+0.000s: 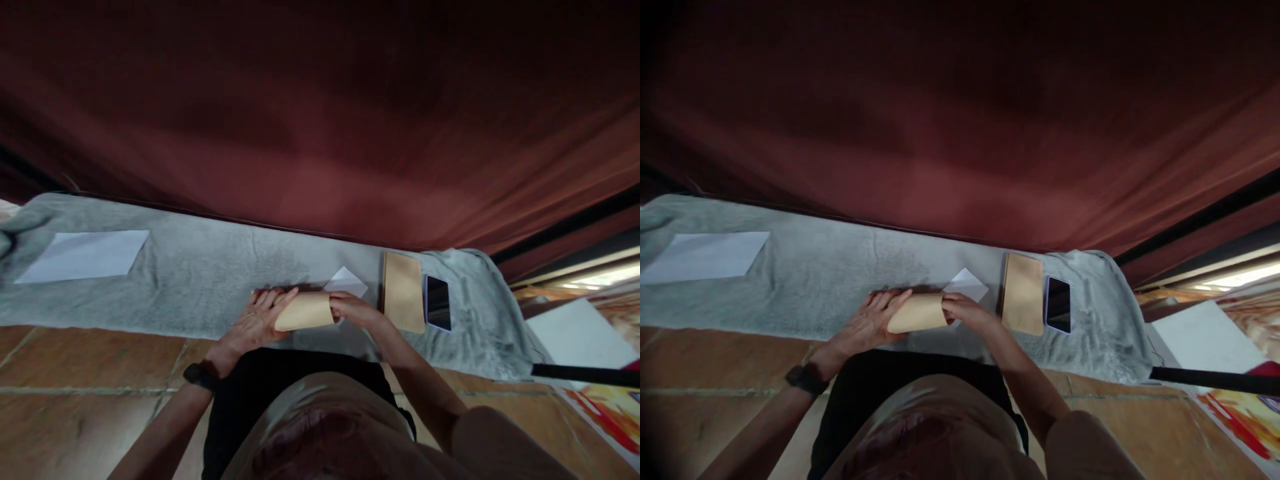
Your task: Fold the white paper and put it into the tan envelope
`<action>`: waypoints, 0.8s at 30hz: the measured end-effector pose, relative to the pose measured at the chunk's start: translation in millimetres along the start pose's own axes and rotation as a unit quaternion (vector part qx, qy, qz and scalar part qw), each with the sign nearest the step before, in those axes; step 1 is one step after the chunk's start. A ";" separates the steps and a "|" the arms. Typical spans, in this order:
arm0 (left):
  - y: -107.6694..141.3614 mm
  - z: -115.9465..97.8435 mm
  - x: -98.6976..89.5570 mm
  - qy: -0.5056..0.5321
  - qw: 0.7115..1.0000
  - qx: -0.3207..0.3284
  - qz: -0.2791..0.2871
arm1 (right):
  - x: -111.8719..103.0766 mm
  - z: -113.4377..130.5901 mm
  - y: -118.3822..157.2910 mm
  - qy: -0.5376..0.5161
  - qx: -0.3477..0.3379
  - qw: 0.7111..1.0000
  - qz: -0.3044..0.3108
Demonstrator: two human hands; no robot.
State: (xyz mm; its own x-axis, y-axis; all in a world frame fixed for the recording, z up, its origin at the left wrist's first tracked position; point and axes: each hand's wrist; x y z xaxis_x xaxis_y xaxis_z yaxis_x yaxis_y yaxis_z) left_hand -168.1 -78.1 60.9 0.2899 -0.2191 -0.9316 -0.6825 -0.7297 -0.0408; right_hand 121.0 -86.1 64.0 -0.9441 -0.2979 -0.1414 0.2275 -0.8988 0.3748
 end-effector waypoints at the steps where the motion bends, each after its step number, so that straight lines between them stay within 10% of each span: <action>1: 3.1 4.9 -1.3 -0.004 1.000 -0.014 -0.008 | -13.5 -1.1 -2.5 0.043 -0.001 0.999 -0.021; 5: 16.9 22.0 -0.9 -0.015 0.998 -0.045 -0.034 | -53.0 -6.4 -11.7 0.340 0.008 0.906 -0.250; 10: 24.8 30.1 8.8 -0.027 0.997 -0.045 -0.056 | -56.8 -13.0 -18.8 0.535 0.106 0.811 -0.211; 20: 20.1 24.9 7.9 -0.013 0.997 -0.068 -0.046 | -75.2 -22.0 -11.9 0.427 0.083 0.876 -0.209; 24: 19.1 25.4 9.1 -0.009 0.996 -0.075 -0.043 | -86.2 -29.0 6.9 0.285 0.007 0.903 -0.322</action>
State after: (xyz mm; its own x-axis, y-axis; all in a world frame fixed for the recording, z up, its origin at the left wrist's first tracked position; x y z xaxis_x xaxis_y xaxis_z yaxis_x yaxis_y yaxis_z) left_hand -195.5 -77.5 42.4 0.3295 -0.1406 -0.9336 -0.5473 -0.8342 -0.0675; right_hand 210.8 -76.0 52.2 -0.6033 0.1634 -0.7806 -0.3314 -0.9416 0.0590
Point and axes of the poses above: each hand's wrist, its own y-axis away from the middle knuckle, its own x-axis out of the palm, z = x × y, and after that the axes turned 12 degrees about y, right-handed
